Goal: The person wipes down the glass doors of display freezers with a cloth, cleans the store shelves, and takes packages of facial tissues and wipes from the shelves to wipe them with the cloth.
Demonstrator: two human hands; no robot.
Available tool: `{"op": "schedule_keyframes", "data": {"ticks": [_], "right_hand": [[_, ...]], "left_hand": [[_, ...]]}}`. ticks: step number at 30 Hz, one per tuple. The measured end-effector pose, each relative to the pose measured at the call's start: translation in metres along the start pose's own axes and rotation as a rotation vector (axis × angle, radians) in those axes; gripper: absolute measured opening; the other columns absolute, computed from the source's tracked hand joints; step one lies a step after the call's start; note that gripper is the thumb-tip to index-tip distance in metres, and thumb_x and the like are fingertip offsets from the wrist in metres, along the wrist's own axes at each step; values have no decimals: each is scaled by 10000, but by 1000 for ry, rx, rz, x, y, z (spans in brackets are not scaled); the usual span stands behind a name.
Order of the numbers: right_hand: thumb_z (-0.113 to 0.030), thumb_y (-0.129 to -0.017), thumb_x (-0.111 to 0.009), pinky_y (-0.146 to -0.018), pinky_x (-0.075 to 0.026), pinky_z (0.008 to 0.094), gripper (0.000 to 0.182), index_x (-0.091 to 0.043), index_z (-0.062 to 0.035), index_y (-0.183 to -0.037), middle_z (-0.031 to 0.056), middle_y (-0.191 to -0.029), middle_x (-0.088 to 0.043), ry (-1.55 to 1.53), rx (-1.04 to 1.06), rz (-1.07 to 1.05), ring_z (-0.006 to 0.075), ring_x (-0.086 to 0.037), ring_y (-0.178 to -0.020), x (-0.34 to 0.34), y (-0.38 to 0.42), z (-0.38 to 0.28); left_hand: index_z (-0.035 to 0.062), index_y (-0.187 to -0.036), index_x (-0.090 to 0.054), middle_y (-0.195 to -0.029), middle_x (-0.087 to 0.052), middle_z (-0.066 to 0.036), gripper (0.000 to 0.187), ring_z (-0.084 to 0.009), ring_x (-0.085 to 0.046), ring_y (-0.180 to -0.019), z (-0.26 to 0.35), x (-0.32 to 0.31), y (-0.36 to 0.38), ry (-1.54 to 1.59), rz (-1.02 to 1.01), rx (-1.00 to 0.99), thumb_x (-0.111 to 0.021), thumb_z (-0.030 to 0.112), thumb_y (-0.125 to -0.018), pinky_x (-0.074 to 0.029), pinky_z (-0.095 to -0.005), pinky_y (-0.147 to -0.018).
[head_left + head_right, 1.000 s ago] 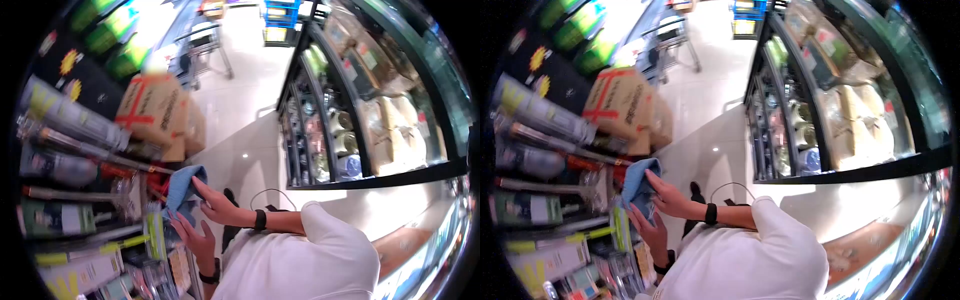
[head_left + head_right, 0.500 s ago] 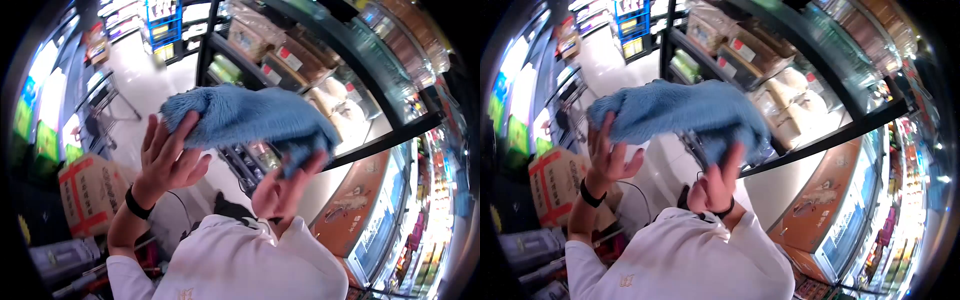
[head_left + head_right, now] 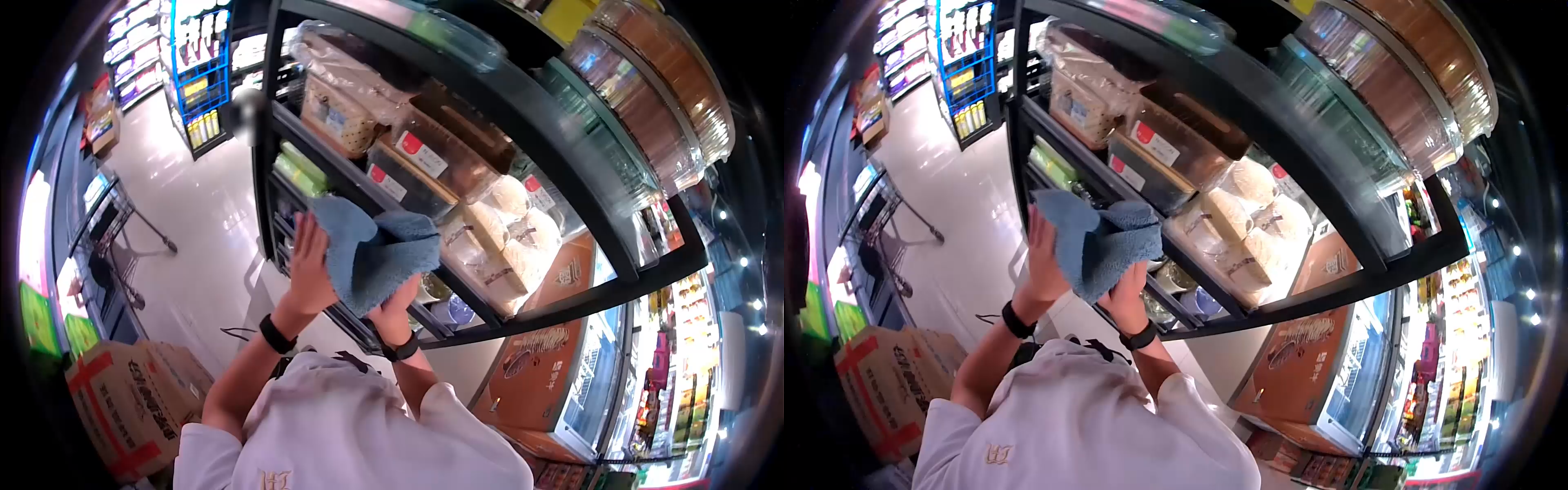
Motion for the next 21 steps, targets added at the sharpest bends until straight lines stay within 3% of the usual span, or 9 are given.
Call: {"op": "schedule_keyframes", "data": {"ticks": [1,3,6,9,11,13,14,16,21], "right_hand": [[-401,-765,-791,-1154,-316,532,803,-518,21,-1391,245,-1454,-509,47,25,24,460,-473,-1356,7,-12,-3],[-401,-767,-803,-1159,-303,498,893,-428,42,-1445,208,-1446,-517,57,36,166,385,-485,-1344,29,-31,-14],[-396,-792,-797,-1172,-281,488,927,-377,63,-1479,222,-1466,-491,92,5,307,365,-476,-1350,59,-56,-33],[-347,-782,-736,-1150,-284,551,715,-534,21,-1360,274,-1473,-484,30,-76,428,452,-460,-1362,80,-80,-27],[-236,-797,-690,-1206,-161,587,703,-480,49,-1404,331,-1569,-321,424,-1,446,519,-243,-1496,94,-111,-43],[-136,-829,-640,-1208,-155,586,623,-478,68,-1394,332,-1552,-330,475,-17,471,528,-254,-1480,110,-141,-54],[-37,-860,-589,-1210,-149,585,551,-475,86,-1385,332,-1536,-340,515,-36,464,537,-265,-1464,118,-152,-58],[-8,-847,-566,-1207,-129,602,518,-488,84,-1351,335,-1527,-345,619,-38,457,552,-261,-1454,133,-168,-66],[-18,-806,-585,-1194,-16,690,428,-542,48,-1227,328,-1473,-389,913,-6,374,565,-241,-1451,150,-177,-63]], "left_hand": [[-119,-1404,-488,-1515,-393,-357,765,-570,-310,-1454,-6,10,-17,73,132,50,-722,342,-840,-237,-639,-1199],[-88,-1493,-406,-1578,-325,-339,841,-563,-265,-1479,-20,4,-32,77,118,69,-715,390,-874,-212,-635,-1211],[-44,-1521,-399,-1614,-280,-314,850,-535,-205,-1513,-19,-5,-70,302,-117,188,-698,450,-897,-161,-631,-1233],[-8,-1533,-405,-1624,-275,-294,883,-506,-160,-1537,13,-2,-135,289,-88,49,-704,505,-880,-128,-642,-1240],[3,-1535,-409,-1624,-279,-286,899,-495,-147,-1544,38,-6,-182,253,-38,-75,-711,523,-867,-119,-647,-1241],[-24,-1497,-447,-1614,-307,-267,871,-477,-146,-1551,56,1,-216,252,206,-185,-723,494,-853,-119,-675,-1223],[-24,-1497,-447,-1614,-307,-267,871,-477,-146,-1551,63,-3,-228,275,201,-202,-723,494,-853,-119,-675,-1223],[-22,-1540,-351,-1581,-300,-302,1079,-465,-115,-1557,82,-12,-244,143,186,-273,-803,561,-752,-108,-686,-1216],[-4,-1555,-330,-1603,-269,-289,1071,-471,-130,-1551,80,-32,-241,93,188,-241,-785,565,-771,-111,-686,-1214]]}}
Point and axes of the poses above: each hand's wrist, its own y-axis away from the middle knuckle, its own x-axis out of the back of the hand, z = x × y, the point moved 7 cm from there along -y, towards the middle knuckle
